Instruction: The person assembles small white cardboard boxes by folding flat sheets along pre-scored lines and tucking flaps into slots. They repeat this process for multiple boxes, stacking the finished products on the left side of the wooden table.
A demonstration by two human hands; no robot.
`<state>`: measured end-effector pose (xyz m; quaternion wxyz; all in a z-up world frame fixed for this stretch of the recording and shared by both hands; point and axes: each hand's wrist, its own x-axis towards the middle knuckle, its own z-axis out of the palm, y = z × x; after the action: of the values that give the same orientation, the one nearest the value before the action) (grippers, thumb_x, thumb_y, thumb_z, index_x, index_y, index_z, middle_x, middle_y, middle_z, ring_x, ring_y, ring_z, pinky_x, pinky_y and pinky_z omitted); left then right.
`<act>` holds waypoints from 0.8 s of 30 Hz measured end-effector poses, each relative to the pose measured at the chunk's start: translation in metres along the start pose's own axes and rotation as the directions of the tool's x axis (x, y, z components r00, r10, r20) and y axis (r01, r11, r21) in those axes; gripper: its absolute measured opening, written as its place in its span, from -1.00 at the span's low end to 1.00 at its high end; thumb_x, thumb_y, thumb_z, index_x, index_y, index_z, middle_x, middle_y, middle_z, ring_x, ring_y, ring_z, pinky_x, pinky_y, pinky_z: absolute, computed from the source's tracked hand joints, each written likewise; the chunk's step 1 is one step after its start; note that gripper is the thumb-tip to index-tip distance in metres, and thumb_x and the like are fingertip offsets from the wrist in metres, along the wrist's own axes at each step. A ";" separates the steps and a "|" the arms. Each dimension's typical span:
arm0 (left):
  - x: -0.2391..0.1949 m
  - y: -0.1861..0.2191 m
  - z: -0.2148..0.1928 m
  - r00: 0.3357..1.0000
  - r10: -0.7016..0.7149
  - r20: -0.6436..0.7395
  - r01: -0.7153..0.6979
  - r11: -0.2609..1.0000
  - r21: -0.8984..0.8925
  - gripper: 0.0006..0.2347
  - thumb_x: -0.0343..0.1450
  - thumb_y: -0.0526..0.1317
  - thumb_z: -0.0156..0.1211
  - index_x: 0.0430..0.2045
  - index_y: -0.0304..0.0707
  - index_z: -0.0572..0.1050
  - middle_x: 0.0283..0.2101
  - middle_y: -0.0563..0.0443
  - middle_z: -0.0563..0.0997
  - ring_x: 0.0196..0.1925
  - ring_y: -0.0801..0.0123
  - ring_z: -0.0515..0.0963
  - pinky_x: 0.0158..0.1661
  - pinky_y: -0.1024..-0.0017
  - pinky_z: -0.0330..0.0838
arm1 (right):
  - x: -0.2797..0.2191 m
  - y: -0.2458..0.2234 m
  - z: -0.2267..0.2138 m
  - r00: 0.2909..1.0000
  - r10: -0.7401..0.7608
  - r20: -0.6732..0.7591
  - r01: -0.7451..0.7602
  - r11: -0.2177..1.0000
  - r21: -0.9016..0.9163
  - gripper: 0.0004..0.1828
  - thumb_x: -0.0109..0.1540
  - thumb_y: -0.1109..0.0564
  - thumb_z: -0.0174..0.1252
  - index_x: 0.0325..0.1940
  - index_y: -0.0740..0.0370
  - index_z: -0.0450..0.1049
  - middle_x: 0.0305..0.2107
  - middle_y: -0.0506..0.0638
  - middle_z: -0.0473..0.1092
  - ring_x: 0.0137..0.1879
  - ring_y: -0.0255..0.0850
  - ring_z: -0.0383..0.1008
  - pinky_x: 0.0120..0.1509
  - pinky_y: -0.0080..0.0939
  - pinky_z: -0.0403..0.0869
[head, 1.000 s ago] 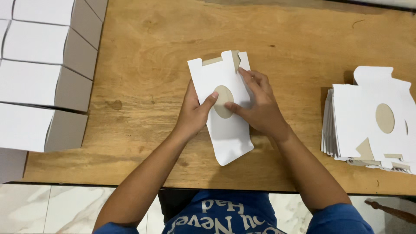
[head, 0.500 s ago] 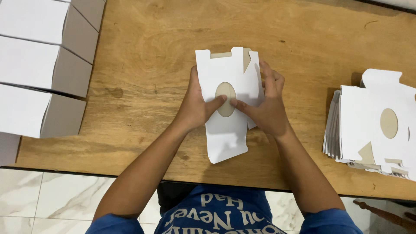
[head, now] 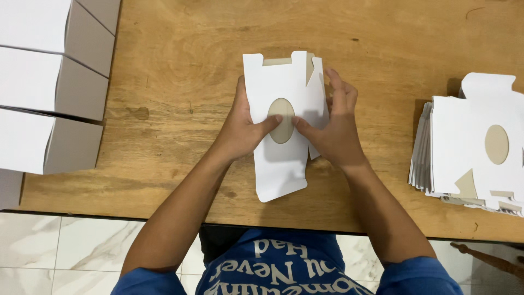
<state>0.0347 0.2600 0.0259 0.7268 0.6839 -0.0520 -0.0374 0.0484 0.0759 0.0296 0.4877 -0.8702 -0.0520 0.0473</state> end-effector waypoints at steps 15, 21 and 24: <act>0.000 0.015 0.010 0.966 0.182 -0.185 -0.007 0.732 0.681 -0.23 0.24 -0.32 0.15 0.26 -0.30 -0.26 0.29 -0.33 -0.09 0.20 -0.21 0.36 -0.30 0.13 0.49 | -0.006 -0.017 -0.009 0.984 -0.167 -0.062 0.153 0.971 -0.186 -0.23 0.04 0.09 0.27 0.29 0.06 0.12 -0.03 0.13 0.09 0.03 -0.10 0.30 -0.08 -0.19 0.50; 0.014 0.012 0.018 0.965 0.219 0.142 -0.260 0.753 0.605 -0.19 0.37 -0.10 0.21 0.39 0.15 -0.31 0.44 -0.21 -0.62 0.54 -0.31 -0.59 0.29 -0.51 -0.54 | -0.003 -0.005 -0.018 0.983 -0.141 0.118 0.102 0.951 0.291 -0.29 0.11 0.38 -0.07 0.34 0.23 -0.04 0.11 0.06 0.21 0.20 -0.24 0.22 0.10 -0.28 0.33; 0.028 -0.007 0.023 0.894 0.203 0.400 -0.444 0.531 0.722 -0.37 0.56 0.02 0.03 0.41 0.11 -0.25 0.44 -0.20 -0.54 0.49 -0.30 -0.53 0.24 -0.58 -0.38 | -0.002 0.023 -0.021 0.985 0.073 0.158 -0.123 0.932 0.341 -0.06 0.20 0.37 -0.07 0.49 0.06 -0.47 -0.21 0.02 0.34 -0.35 -0.36 0.29 -0.26 -0.35 0.33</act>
<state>0.0594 0.2333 0.0207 0.3227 0.9011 -0.2875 0.0349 0.0497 0.0458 0.0214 0.6267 -0.7654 -0.0339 0.1421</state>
